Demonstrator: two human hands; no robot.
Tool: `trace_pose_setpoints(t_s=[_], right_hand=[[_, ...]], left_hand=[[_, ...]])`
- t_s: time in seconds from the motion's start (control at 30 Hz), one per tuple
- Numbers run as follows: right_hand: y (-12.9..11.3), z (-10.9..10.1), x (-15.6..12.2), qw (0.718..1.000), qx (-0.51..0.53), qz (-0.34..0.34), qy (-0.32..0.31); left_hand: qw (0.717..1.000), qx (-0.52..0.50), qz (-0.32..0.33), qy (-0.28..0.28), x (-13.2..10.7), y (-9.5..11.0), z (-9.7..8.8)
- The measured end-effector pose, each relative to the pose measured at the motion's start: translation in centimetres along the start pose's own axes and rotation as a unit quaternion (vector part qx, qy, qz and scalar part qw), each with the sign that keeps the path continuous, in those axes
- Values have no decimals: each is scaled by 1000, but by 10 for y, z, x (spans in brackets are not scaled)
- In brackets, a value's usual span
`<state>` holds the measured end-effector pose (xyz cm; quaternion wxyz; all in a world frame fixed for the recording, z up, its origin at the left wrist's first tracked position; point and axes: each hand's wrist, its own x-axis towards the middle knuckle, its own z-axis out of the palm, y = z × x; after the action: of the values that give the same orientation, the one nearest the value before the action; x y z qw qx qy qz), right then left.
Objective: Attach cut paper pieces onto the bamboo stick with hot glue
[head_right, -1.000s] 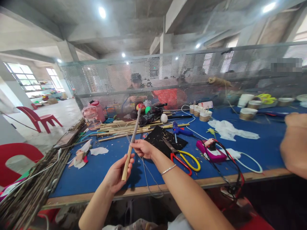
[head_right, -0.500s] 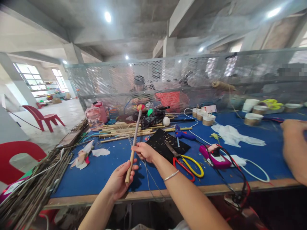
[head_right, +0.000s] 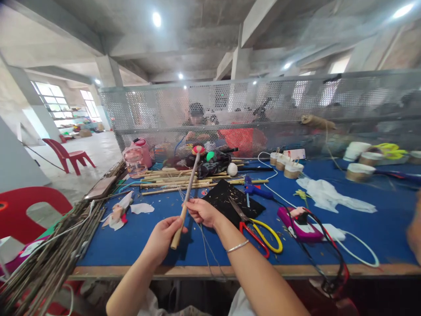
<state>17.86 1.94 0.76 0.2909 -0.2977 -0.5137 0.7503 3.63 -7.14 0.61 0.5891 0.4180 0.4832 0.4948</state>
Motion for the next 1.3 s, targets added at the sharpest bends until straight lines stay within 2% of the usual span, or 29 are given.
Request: trace_pose_setpoints(t_s=[0.07,0.13,0.2,0.33,0.37,0.43,0.5,0.57,0.6,0.67,0.77,0.8,0.87,0.97,1.03,1.1,1.2,1.3], right_hand=[[0,-2,-1,1000,21,-1,-13],[1,-2,-1,1000,11,8,5],[3,0,0,999,-11,24,22],[3,8,1,998,-29,35,43],[2,10,1,998,-18,31,44],[1,12,0,999,20,25,34],[0,12,0,998,55,26,17],[0,10,0,998,53,34,18],[1,9,0,998,39,40,29],[2,8,1,997,-4,46,57],[4,9,2,994,-53,50,83],[3,10,2,993,-57,51,87],[3,11,2,995,-41,54,80],[1,9,1,998,21,58,32],[1,8,0,997,54,54,5],[2,7,0,997,62,42,3],[4,7,0,998,38,46,22],[5,8,1,997,3,64,37]], left_hand=[[996,-81,-32,-20,-1,0,-2],[993,-100,-53,-35,-2,-1,-5],[996,-53,-55,-40,-2,-3,-11],[998,60,-35,4,-1,-1,-18],[998,45,-46,5,-2,0,-17],[995,-47,-91,-11,-5,3,-13],[977,-161,-135,-21,-9,5,-8],[963,-209,-165,-35,-11,3,-4],[964,-199,-171,-48,-11,1,-4],[980,-125,-138,-63,-9,-3,-6],[998,15,-49,-28,-4,-6,-13],[998,30,-41,-22,-3,-6,-14],[996,-18,-79,-44,-2,-4,-16],[968,-177,-152,-90,-5,2,-12],[946,-254,-174,-98,-8,5,-8],[934,-289,-184,-101,-10,7,-4],[942,-254,-187,-115,-10,7,-4],[977,-96,-152,-112,-11,6,-12]])
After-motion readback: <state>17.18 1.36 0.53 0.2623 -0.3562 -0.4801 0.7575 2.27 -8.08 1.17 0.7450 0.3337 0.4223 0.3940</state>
